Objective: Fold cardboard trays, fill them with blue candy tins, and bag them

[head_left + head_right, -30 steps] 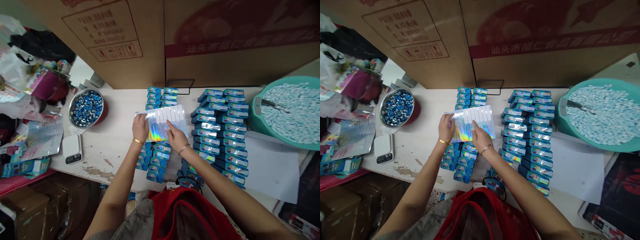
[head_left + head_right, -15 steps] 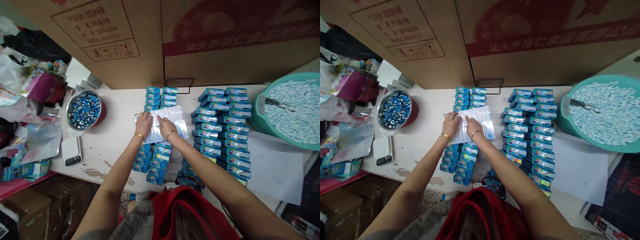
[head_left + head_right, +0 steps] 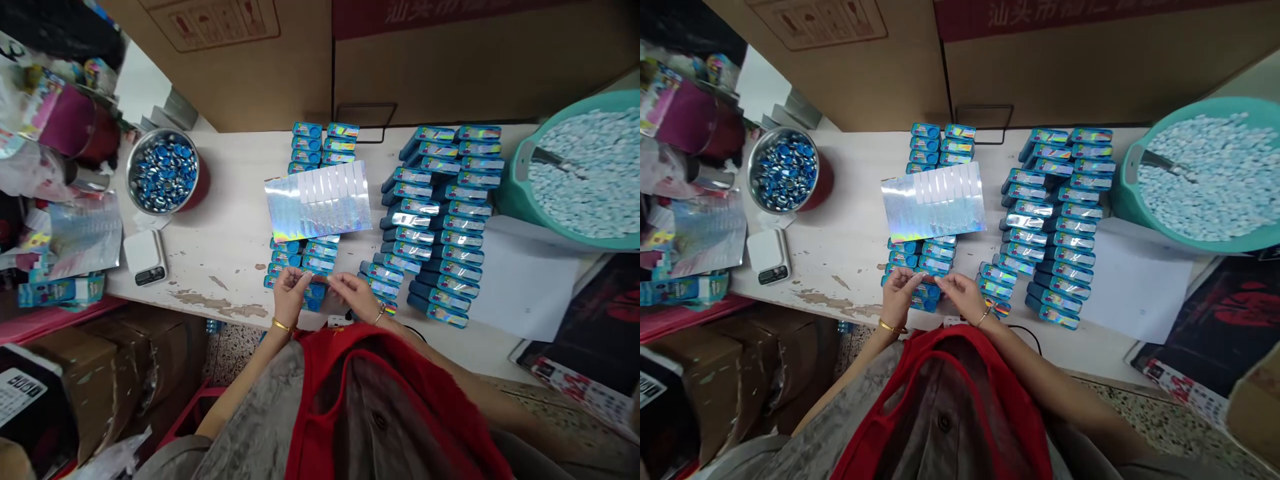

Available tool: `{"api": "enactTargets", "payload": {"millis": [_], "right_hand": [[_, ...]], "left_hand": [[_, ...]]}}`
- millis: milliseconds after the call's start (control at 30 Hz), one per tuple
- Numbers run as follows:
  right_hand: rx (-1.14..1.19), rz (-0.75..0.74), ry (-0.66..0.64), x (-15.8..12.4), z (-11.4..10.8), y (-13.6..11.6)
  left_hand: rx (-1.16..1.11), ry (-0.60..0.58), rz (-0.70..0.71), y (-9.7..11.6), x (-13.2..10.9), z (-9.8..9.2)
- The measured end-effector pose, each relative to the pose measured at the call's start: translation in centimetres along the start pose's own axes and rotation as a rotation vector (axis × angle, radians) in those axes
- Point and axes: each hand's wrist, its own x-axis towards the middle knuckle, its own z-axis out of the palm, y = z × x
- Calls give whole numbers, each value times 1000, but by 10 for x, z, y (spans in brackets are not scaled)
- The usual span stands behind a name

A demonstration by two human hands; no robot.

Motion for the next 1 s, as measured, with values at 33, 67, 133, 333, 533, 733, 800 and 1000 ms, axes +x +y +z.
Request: {"api": "enactTargets", "payload": {"millis": [33, 67, 133, 333, 533, 733, 800, 1000], "right_hand": [[-20, 3, 11, -5, 2, 5], [-44, -6, 31, -6, 4, 9], [-124, -44, 81, -4, 5, 14], [-574, -102, 123, 16, 4, 22], [-642, -55, 143, 24, 8, 25], [-828, 11, -27, 21, 12, 17], [-873, 20, -89, 23, 13, 13], [-1049, 46, -161, 36, 6, -27]], "left_hand": [[4, -1, -21, -8, -2, 1], [19, -2, -27, -15, -3, 1], [95, 8, 18, -26, -3, 0], [648, 117, 276, -36, 6, -1], [946, 187, 229, -32, 9, 0], [1017, 171, 46, -23, 22, -7], [1057, 146, 28, -20, 23, -9], [986, 55, 266, 7, 48, -22]]}}
